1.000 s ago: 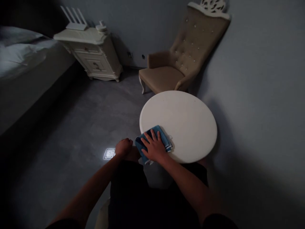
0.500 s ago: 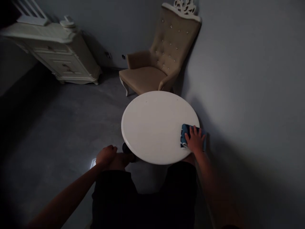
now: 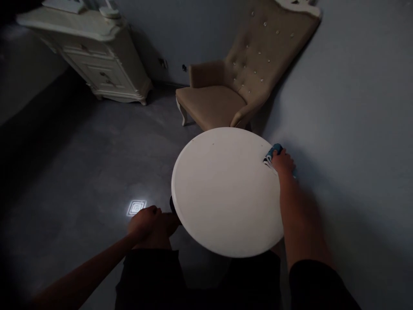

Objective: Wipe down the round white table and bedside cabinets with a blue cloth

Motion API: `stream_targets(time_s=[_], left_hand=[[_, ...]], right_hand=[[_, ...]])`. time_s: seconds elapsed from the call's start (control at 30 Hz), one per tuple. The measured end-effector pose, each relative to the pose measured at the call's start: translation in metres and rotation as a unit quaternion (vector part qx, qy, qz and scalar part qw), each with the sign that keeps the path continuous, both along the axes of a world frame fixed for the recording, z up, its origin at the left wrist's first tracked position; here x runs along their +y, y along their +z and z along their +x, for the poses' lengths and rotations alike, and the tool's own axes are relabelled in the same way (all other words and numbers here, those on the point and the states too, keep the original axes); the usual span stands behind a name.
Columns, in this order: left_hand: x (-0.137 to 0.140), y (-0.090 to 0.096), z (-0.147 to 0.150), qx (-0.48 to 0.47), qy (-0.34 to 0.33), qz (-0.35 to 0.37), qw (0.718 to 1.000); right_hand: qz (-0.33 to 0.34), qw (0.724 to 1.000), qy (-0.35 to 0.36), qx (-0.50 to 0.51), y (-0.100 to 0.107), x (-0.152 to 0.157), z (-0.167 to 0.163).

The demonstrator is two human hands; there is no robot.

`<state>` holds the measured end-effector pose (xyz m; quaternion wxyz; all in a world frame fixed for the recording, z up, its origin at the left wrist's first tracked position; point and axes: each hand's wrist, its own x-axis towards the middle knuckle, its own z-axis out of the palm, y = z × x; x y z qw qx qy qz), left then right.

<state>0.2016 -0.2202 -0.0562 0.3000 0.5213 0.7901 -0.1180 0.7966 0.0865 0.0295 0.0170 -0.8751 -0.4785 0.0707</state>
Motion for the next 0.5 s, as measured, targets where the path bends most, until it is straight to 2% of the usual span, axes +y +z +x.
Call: stream_targets(time_s=[0.13, 0.27, 0.4, 0.5], left_hand=[[0.005, 0.001, -0.005, -0.016, 0.007, -0.007, 1.0], [0.006, -0.003, -0.007, -0.014, 0.007, -0.009, 1.0], [0.005, -0.005, -0.009, -0.011, 0.002, -0.015, 1.0], [0.004, -0.004, -0.012, -0.008, 0.012, -0.016, 1.0]], right_hand=[[0.012, 0.999, 0.027, -0.017, -0.008, 0.068, -0.051], [0.045, 0.992, 0.111, -0.024, -0.017, 0.113, -0.135], [0.058, 0.968, 0.243, 0.003, -0.02, 0.126, -0.241], [0.053, 0.935, 0.35, 0.026, -0.016, 0.107, -0.322]])
